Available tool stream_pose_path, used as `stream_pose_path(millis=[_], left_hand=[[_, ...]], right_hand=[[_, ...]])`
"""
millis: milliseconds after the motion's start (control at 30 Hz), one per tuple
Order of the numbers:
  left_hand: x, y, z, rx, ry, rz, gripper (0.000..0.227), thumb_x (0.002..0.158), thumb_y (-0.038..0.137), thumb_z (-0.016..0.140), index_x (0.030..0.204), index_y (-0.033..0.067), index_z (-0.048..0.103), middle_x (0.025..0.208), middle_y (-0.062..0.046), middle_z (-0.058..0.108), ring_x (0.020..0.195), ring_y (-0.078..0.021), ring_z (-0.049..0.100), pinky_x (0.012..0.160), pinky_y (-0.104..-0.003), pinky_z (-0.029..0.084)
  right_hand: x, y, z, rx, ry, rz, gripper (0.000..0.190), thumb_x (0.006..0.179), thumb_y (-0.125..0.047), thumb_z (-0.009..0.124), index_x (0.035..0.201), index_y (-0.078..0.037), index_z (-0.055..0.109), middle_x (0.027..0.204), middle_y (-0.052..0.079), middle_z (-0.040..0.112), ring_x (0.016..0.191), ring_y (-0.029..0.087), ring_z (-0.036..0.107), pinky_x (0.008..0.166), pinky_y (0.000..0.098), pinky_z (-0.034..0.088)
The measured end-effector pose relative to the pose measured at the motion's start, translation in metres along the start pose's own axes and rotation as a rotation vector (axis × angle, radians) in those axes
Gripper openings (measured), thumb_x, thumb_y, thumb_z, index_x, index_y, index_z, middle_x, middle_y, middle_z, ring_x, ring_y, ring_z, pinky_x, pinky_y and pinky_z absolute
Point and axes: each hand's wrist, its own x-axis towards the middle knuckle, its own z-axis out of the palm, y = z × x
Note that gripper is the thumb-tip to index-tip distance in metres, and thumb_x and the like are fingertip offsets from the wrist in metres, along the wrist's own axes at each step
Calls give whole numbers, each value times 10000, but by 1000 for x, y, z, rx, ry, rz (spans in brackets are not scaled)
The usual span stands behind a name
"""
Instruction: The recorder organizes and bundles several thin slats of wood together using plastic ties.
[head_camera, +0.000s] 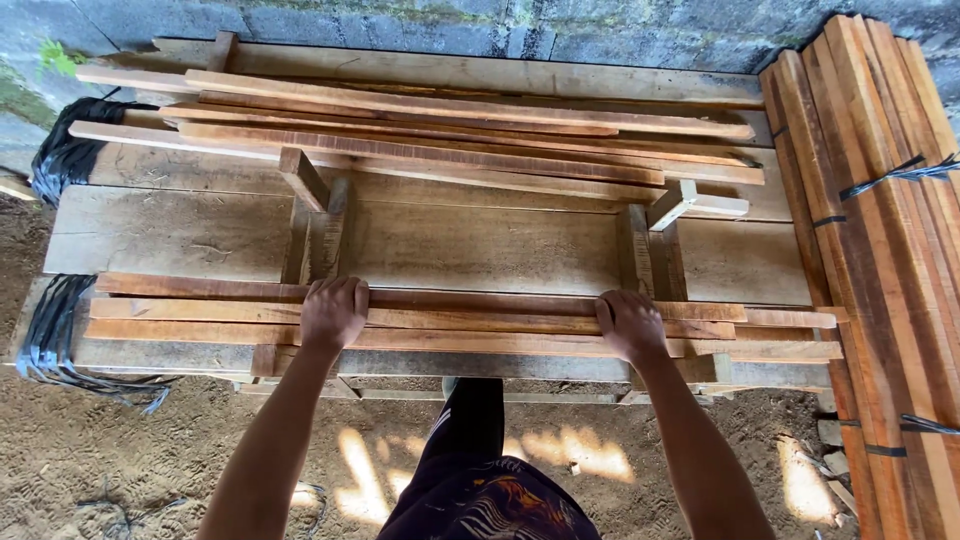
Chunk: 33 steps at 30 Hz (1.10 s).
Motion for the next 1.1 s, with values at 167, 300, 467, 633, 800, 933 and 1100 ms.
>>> stream_pose_path(millis=[167, 300, 467, 633, 800, 933, 1100], left_hand=[[-3, 5, -7, -7, 10, -63, 290, 950, 214, 539, 661, 207, 556, 602, -7, 612, 658, -266, 710, 727, -375, 539], [-1, 3, 0, 20, 43, -4, 222, 926, 169, 554, 708, 195, 588, 633, -1, 636, 668, -259, 721, 727, -371, 546], [-2, 4, -4, 6, 22, 9, 189, 939, 153, 559, 757, 180, 603, 658, 5, 652, 698, -248, 732, 753, -369, 554], [4, 8, -10, -7, 2, 6, 213, 943, 132, 569, 732, 152, 580, 649, -8, 643, 679, -263, 727, 754, -395, 567], [3, 6, -6, -30, -107, -45, 250, 943, 232, 514, 744, 191, 660, 717, -9, 689, 760, -241, 735, 819, -382, 549], [12, 13, -16, -50, -201, -165, 289, 991, 309, 481, 780, 216, 655, 750, -14, 686, 838, -233, 742, 866, -382, 532], [25, -5, -21, -198, -718, -164, 449, 1034, 445, 321, 955, 208, 695, 1015, -46, 758, 1069, -255, 745, 993, -428, 509]], right_hand=[[-5, -7, -8, 12, -94, 60, 350, 1053, -456, 468, 923, -214, 685, 809, 38, 696, 875, 257, 743, 855, 403, 568], [-1, -7, -6, 40, -95, 81, 335, 1042, -435, 493, 978, -192, 714, 857, 67, 721, 933, 282, 748, 911, 417, 560], [3, -19, -25, 70, -61, 90, 357, 1052, -471, 482, 1048, -205, 721, 901, 61, 732, 977, 262, 747, 946, 405, 549], [1, -17, -15, 62, 83, 86, 311, 1026, -455, 574, 1078, -191, 728, 933, 59, 718, 995, 255, 733, 911, 393, 562], [1, -15, -12, -26, 41, 74, 299, 993, -481, 583, 909, -220, 703, 793, 24, 709, 861, 228, 759, 911, 377, 577], [1, -22, -2, -76, 75, 81, 396, 1002, -564, 554, 875, -212, 683, 779, 34, 699, 847, 227, 760, 906, 371, 575], [34, -110, 0, 15, -83, 103, 515, 1014, -636, 463, 905, -184, 683, 793, 71, 711, 849, 252, 763, 905, 410, 582]])
